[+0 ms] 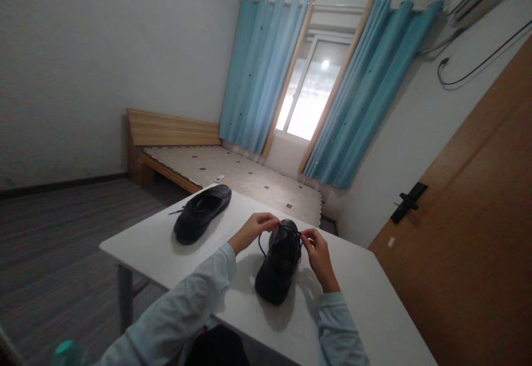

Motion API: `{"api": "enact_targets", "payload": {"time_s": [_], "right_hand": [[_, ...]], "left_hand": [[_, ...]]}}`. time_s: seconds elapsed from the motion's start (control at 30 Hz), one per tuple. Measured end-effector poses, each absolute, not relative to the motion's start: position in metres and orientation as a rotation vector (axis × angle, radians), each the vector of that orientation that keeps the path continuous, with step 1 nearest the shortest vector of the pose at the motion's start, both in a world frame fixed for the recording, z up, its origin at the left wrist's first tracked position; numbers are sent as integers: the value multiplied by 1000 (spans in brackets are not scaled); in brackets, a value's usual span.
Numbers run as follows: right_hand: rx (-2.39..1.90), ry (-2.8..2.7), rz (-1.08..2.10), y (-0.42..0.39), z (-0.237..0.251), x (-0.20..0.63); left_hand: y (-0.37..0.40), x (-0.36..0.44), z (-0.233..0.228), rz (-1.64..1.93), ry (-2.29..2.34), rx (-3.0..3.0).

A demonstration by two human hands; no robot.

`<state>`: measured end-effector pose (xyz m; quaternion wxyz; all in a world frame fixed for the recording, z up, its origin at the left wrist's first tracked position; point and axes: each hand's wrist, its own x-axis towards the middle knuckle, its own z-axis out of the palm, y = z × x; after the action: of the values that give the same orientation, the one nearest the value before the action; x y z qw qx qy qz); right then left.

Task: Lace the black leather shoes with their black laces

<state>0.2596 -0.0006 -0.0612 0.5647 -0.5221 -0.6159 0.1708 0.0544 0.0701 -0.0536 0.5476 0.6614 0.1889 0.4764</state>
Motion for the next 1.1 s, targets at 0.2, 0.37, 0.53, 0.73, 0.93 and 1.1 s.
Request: {"api": "enact_targets", "payload": {"time_s": [0.2, 0.37, 0.53, 0.73, 0.93, 1.1], "right_hand": [[-979, -1131, 684, -3, -55, 262], [-864, -950, 663, -3, -49, 277], [-868, -830, 569, -1, -50, 284], [-929, -834, 406, 1, -55, 280], [-779, -713, 570, -2, -50, 283], [-612, -552, 831, -5, -49, 285]], "left_hand": [[74, 55, -54, 1052, 476, 1606], [82, 58, -61, 1086, 556, 1701], [88, 59, -70, 1119, 701, 1842], [84, 60, -76, 1068, 726, 2046], [81, 61, -79, 1035, 711, 2122], [85, 61, -84, 1070, 735, 2163]]}}
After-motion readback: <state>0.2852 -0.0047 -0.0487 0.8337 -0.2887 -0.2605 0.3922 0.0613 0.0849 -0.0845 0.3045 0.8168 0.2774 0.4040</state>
